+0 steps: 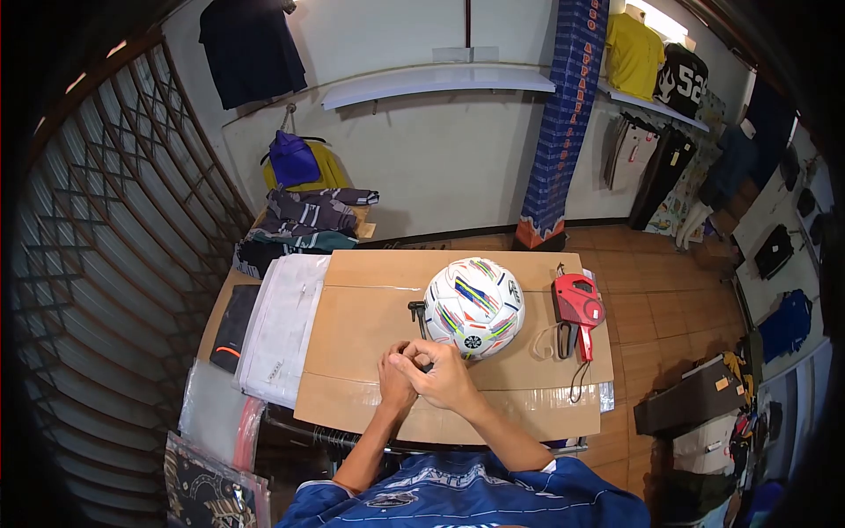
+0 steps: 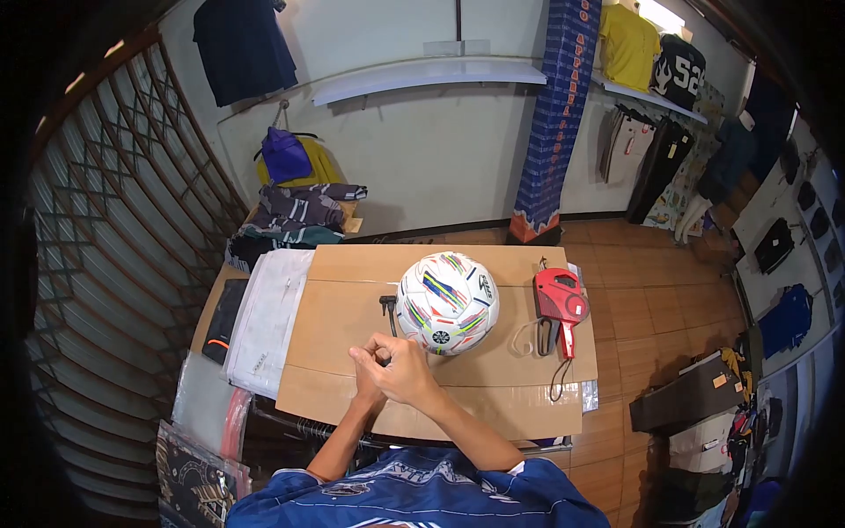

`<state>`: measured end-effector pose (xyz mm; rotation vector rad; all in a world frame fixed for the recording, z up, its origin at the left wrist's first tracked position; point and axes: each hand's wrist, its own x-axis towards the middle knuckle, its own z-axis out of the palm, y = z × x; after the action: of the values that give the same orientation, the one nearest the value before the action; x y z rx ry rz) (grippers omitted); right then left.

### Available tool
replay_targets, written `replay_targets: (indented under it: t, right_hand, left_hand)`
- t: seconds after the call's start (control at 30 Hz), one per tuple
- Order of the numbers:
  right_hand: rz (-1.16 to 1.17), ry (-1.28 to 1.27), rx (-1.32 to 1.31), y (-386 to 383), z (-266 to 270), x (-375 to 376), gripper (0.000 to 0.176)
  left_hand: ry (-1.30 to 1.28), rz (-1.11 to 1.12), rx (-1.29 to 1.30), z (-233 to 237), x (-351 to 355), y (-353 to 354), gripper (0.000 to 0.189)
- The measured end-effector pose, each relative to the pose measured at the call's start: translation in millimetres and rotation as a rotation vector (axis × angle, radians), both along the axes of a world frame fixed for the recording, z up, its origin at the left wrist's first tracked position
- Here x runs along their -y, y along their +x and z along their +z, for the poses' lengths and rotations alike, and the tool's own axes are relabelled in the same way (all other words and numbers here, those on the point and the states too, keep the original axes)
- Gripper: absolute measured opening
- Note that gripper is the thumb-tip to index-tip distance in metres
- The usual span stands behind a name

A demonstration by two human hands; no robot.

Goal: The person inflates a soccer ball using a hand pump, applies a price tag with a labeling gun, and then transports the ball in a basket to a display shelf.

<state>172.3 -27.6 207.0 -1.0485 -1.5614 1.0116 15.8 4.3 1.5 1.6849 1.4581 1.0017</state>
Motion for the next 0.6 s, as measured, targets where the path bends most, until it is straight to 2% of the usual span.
replay_targets:
  t: [0.1, 0.23, 0.33, 0.4, 0.47, 0.57, 0.6]
  right_hand:
    - [-0.023, 0.0, -0.053, -8, -27, -4, 0.028]
    - [-0.034, -0.023, -0.037, -13, -54, -7, 0.03]
    - [-0.018, -0.061, -0.002, -14, -58, -5, 0.031]
    - [0.006, -0.081, 0.022, -14, -51, -3, 0.031]
    - [0.019, -0.026, -0.005, -12, -24, 4, 0.029]
    - [0.044, 0.023, -0.018, -3, 3, 7, 0.03]
    - [0.05, 0.032, -0.017, 2, 10, 8, 0.031]
  left_hand:
    - [0.042, 0.003, -0.148, 4, 0, -2, 0.043]
    - [0.228, 0.031, -0.425, 9, 6, 0, 0.042]
    - [0.164, 0.039, -0.217, 20, 10, 1, 0.041]
    - [0.066, 0.04, 0.2, -1, 6, 1, 0.04]
    - [0.037, 0.011, 0.312, -13, 5, -1, 0.041]
    - [0.142, -0.02, -0.068, -6, 3, -4, 0.042]
    - [0.202, 0.002, -0.252, 11, 6, 1, 0.043]
